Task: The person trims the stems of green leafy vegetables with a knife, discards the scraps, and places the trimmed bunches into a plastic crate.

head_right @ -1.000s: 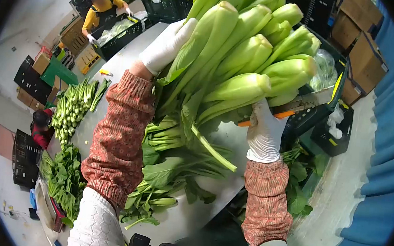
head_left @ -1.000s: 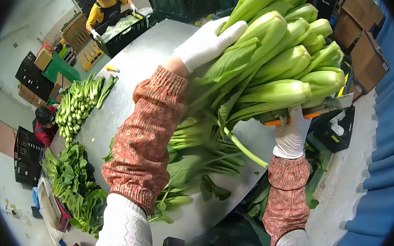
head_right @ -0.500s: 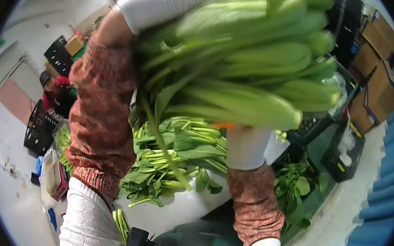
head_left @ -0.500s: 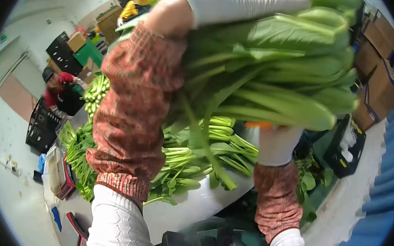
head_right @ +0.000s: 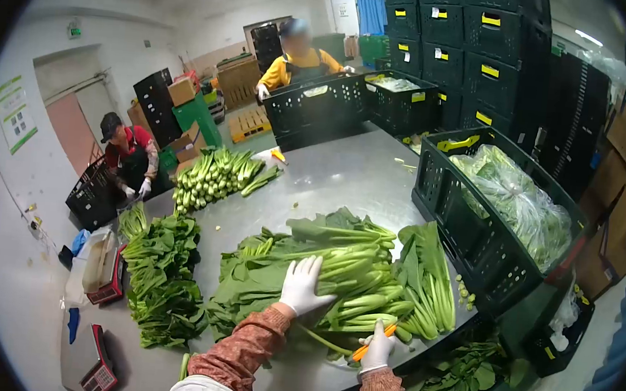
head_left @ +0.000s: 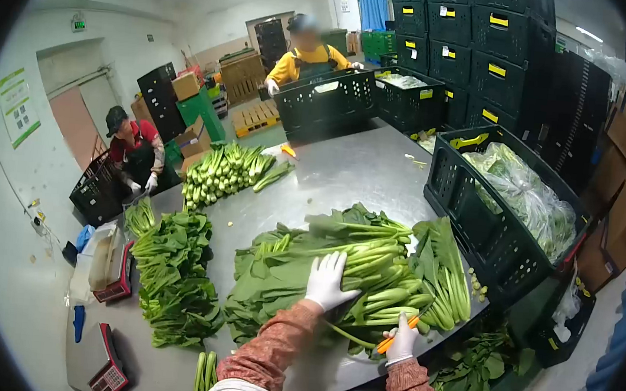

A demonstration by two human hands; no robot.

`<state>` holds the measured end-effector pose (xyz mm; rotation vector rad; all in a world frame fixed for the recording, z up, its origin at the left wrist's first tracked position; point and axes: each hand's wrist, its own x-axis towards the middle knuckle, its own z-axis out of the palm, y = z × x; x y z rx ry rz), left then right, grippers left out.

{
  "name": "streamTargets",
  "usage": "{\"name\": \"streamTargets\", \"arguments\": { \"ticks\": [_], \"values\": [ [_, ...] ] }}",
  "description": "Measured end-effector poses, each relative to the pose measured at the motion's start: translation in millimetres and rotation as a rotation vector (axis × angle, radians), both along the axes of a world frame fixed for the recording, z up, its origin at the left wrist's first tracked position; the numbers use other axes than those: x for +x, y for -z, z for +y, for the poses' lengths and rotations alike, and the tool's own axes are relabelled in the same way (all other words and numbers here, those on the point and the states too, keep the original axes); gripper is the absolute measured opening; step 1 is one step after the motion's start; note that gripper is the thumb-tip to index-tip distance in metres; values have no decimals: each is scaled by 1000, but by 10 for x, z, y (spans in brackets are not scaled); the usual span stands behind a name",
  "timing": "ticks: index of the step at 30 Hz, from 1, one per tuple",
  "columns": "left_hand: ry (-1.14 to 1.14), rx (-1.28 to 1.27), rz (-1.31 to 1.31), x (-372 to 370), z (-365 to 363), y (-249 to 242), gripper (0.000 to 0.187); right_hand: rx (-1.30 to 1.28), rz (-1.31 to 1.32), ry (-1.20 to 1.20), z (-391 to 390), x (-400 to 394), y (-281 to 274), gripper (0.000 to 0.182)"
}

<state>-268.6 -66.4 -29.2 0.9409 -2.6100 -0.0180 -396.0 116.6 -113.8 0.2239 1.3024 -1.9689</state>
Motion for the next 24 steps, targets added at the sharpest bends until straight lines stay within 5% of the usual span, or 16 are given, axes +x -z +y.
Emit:
{"name": "streamTargets", "arguments": {
  "ticks": [16, 18, 22, 24],
  "values": [
    [178, 36, -66, 87, 192, -191, 85, 163, 498, -93, 1234, -723, 348, 23],
    [229, 58, -93, 88, 269, -326, 78, 147, 447, -7, 1142, -886, 7, 21],
    [245, -10, -168, 100, 268, -95, 90, 564, 812, -71, 1029, -1473, -42, 20],
    [223, -21, -165, 82, 180, -98, 89, 815, 1206, -13, 934, -1854, 259, 33]
  ]
}}
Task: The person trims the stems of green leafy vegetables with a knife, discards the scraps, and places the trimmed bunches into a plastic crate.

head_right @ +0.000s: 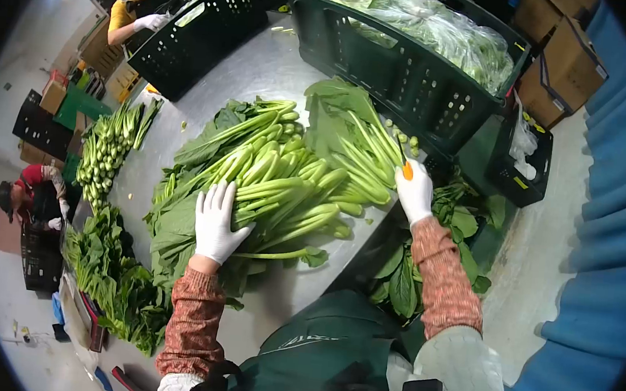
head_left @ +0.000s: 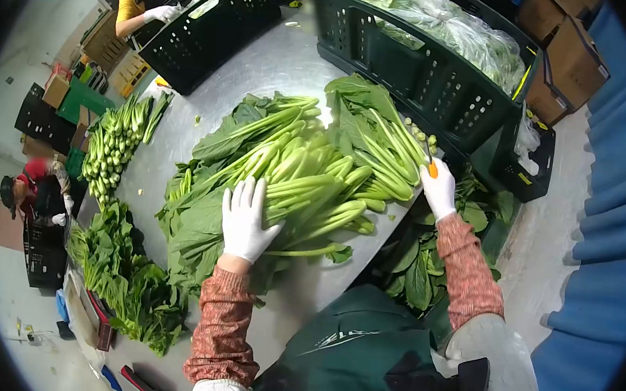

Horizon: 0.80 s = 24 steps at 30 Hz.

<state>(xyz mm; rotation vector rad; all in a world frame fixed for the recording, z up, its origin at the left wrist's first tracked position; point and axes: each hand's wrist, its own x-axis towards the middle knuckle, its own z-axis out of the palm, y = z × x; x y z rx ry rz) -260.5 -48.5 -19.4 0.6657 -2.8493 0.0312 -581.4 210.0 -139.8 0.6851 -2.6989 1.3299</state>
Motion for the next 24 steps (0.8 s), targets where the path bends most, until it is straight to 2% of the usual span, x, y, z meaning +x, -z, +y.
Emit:
{"name": "streamTargets", "arguments": {
  "ticks": [1, 3, 5, 6, 7, 9, 11, 12, 15, 16, 19, 20, 21, 23, 24],
  "values": [
    [-10, 5, 7, -6, -51, -5, 88, 44, 100, 7, -87, -57, -52, 41],
    [-53, -44, 85, -12, -141, -84, 80, 367, -102, 20, -261, -142, -198, 79],
    [-144, -65, 153, -8, -263, -185, 75, 548, -126, -90, -332, -179, -48, 90],
    [-164, -113, 245, 12, -350, -148, 71, 656, -145, -94, -382, -139, -148, 94],
    [-278, -54, 204, 19, -402, -154, 69, 692, -88, -90, -380, -136, -117, 96],
    [-363, 63, 176, 18, -602, -17, 71, 768, -59, -70, -410, -202, -173, 100],
    [-428, 224, 144, 2, -706, -5, 78, 865, -144, -143, -428, -470, -88, 103],
    [-454, 303, 131, -21, -730, -42, 81, 878, -55, -113, -432, -463, -115, 102],
    [-301, 60, 242, 73, -561, -151, 91, 823, 75, -127, -381, -426, -51, 94],
    [-288, 70, 240, 119, -464, -262, 95, 855, 55, -179, -363, -428, -67, 90],
    [-248, 49, 416, 341, -244, -401, 91, 880, -3, -232, -307, -414, -247, 73],
    [-244, 57, 462, 432, -149, -466, 85, 793, -57, -237, -280, -432, -303, 69],
    [-256, 48, 505, 522, -57, -506, 78, 785, -237, -253, -283, -483, -395, 66],
    [-322, 136, 557, 674, 169, -636, 71, 465, -296, -344, -185, -579, -283, 61],
    [-314, 152, 622, 716, 274, -666, 64, 139, -402, -450, -172, -567, -230, 42]
  ]
}}
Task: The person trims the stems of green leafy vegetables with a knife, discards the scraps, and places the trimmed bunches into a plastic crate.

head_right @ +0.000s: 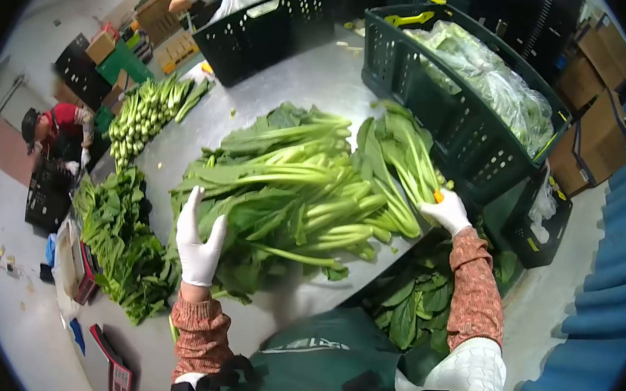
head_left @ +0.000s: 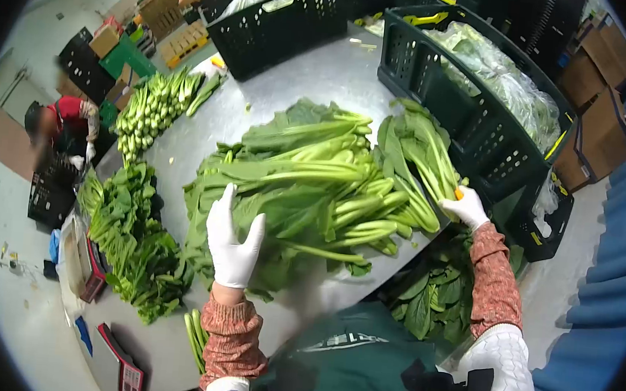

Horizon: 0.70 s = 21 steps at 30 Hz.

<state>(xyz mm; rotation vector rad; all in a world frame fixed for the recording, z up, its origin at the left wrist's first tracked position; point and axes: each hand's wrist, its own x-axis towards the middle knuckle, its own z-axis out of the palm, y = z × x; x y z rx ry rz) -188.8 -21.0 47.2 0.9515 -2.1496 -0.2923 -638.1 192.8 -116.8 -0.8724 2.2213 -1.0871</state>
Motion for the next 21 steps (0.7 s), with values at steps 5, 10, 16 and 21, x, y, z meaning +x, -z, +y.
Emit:
{"name": "streamTargets", "arguments": {
  "ticks": [5, 10, 16, 21],
  "values": [
    [225, 287, 147, -191, 452, 206, 36, -234, 127, -348, -343, 684, -1165, 52],
    [321, 791, 111, -485, 664, 554, 51, -261, 392, -495, -862, 1415, -1489, 75],
    [228, 1109, 425, -251, 507, 837, 51, -440, 404, -327, -1051, 1746, -844, 43],
    [236, 1022, 354, -153, 527, 972, 51, -591, 338, -23, -871, 1830, -713, 24]
  ]
}}
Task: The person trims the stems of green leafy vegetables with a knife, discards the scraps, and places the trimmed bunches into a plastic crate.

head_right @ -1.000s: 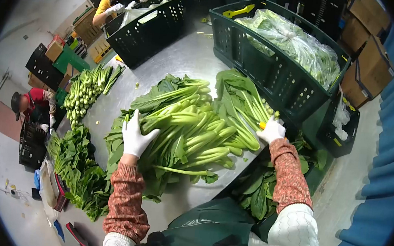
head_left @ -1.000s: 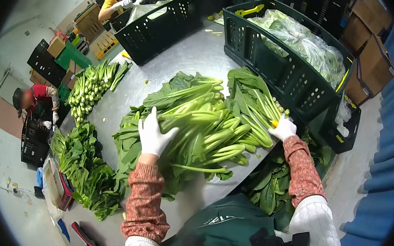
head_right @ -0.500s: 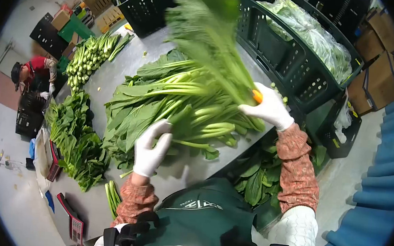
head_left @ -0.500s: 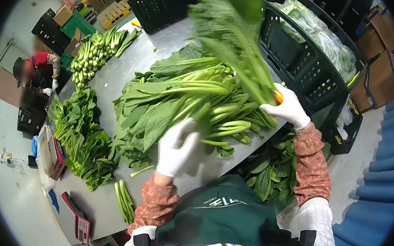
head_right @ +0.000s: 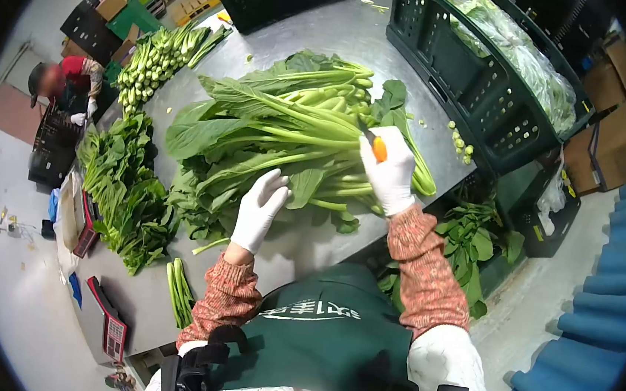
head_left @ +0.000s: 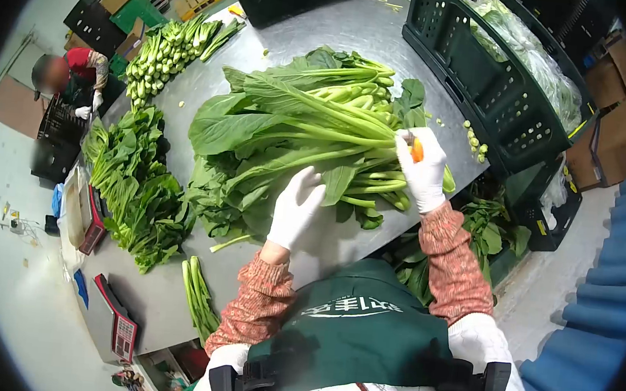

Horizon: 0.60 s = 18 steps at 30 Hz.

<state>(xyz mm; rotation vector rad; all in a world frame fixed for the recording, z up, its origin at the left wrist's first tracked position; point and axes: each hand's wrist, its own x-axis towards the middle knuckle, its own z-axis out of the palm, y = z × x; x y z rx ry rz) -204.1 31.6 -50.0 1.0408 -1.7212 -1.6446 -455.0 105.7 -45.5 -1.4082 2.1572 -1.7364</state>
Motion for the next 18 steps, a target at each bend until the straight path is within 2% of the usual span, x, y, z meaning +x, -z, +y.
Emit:
{"name": "streamTargets", "arguments": {
  "ticks": [2, 4, 5, 8, 9, 10, 11, 14, 16, 17, 18],
  "values": [
    [9, -17, -31, -28, 23, -3, 52, 48, 111, 31, -8, 10, 85, 32],
    [32, -145, -89, -47, 36, 30, 49, 76, 257, 106, -71, 130, 33, 37],
    [52, -180, -116, -68, 44, 12, 47, 62, 176, 18, -94, 88, 102, 44],
    [76, -234, -121, -167, 121, -144, 43, 86, 111, -65, -161, 11, 150, 45],
    [87, -290, -130, -186, 147, -227, 43, 32, 184, -74, -136, 39, 18, 39],
    [99, -345, -140, -195, 177, -309, 43, 19, 55, -119, -102, 82, -99, 35],
    [76, -519, -175, -206, 210, -387, 42, 6, -74, -162, -56, 123, -207, 32],
    [-10, -1299, -157, -341, 215, -789, 48, 94, -444, -321, 171, 155, -566, 28],
    [8, -1529, -316, -467, 288, -1172, 55, 208, -591, -416, 334, 194, -783, 31],
    [41, -1636, -385, -544, 259, -1275, 49, 243, -528, -500, 411, 141, -769, 37],
    [123, -1639, -397, -614, 249, -1336, 50, 80, -870, -661, 623, 220, -882, 40]
  ]
}}
